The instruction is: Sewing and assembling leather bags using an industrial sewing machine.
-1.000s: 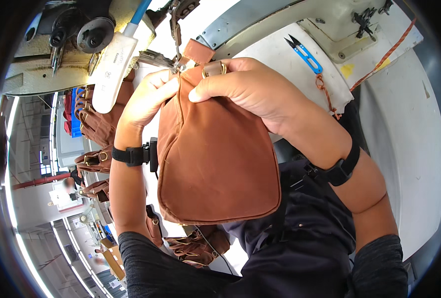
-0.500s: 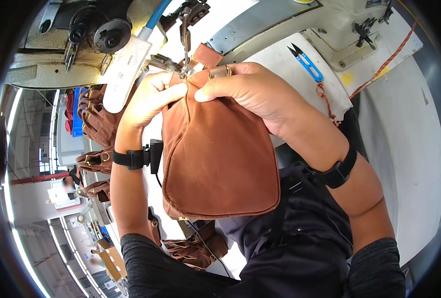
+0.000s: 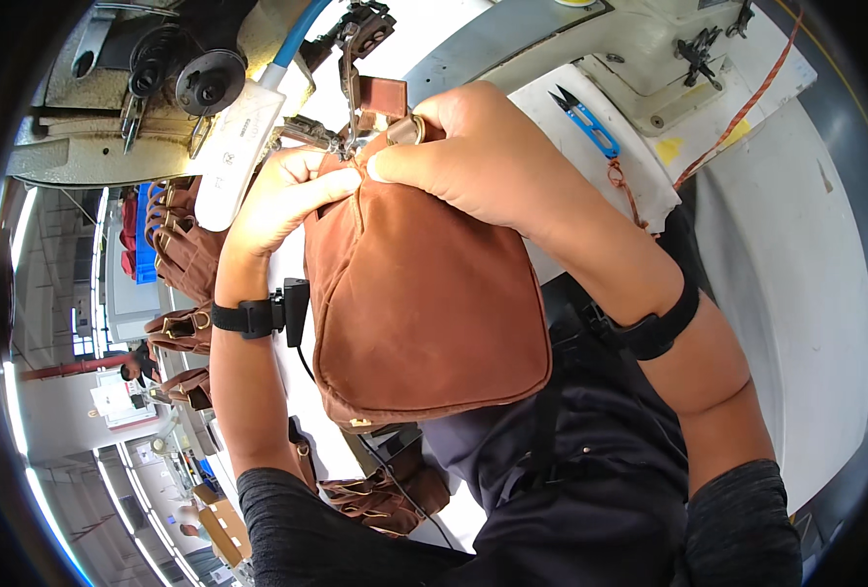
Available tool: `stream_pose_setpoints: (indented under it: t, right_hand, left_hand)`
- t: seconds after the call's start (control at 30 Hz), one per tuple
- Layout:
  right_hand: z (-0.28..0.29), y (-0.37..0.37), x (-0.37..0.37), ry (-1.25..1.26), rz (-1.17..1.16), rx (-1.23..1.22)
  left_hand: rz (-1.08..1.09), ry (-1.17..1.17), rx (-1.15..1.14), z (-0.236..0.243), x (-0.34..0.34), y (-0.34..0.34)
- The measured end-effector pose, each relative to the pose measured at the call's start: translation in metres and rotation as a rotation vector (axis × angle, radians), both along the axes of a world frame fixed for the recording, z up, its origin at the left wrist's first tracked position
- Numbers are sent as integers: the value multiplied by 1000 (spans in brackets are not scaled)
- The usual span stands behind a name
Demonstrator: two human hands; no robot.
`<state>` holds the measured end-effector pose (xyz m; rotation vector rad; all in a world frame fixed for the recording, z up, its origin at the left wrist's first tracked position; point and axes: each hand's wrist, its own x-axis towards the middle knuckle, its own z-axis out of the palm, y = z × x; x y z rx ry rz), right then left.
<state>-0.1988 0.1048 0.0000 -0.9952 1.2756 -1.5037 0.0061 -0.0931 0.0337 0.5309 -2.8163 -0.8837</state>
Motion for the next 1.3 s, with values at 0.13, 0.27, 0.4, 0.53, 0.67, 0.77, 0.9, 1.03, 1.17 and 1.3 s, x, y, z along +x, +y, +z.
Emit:
stream_pose_setpoints:
  t: [0.13,0.27,0.4,0.53,0.67,0.77,0.9,1.03,1.17,1.3]
  right_hand:
    - [5,4,-1,328,-53,89]
    - [6,8,10,521,-323,-40]
    - [0,7,15,599,-407,-211]
    - [-5,5,16,509,-436,-280]
    - [-10,5,17,536,-326,-172]
    - [-11,5,13,464,-233,-196]
    - [-4,3,5,451,-115,-150]
    - [6,-4,-5,275,38,-146]
    - [12,-3,0,176,43,-130]
    - [18,-5,6,460,-63,-176]
  left_hand:
    - [18,-11,-61,-5,3,-4]
    - [-3,-18,-127,-3,0,-4]
    - [100,-102,159,10,1,-2]
    - [234,-285,162,18,-1,-4]
    - [324,-302,139,25,-7,6]
    - [391,-383,44,34,-11,17]
    - [380,-297,255,33,-12,22]
    - [324,-341,128,22,-11,8]
    - [154,-272,10,19,-11,-10]
    - [-122,-16,-142,9,-14,-12]
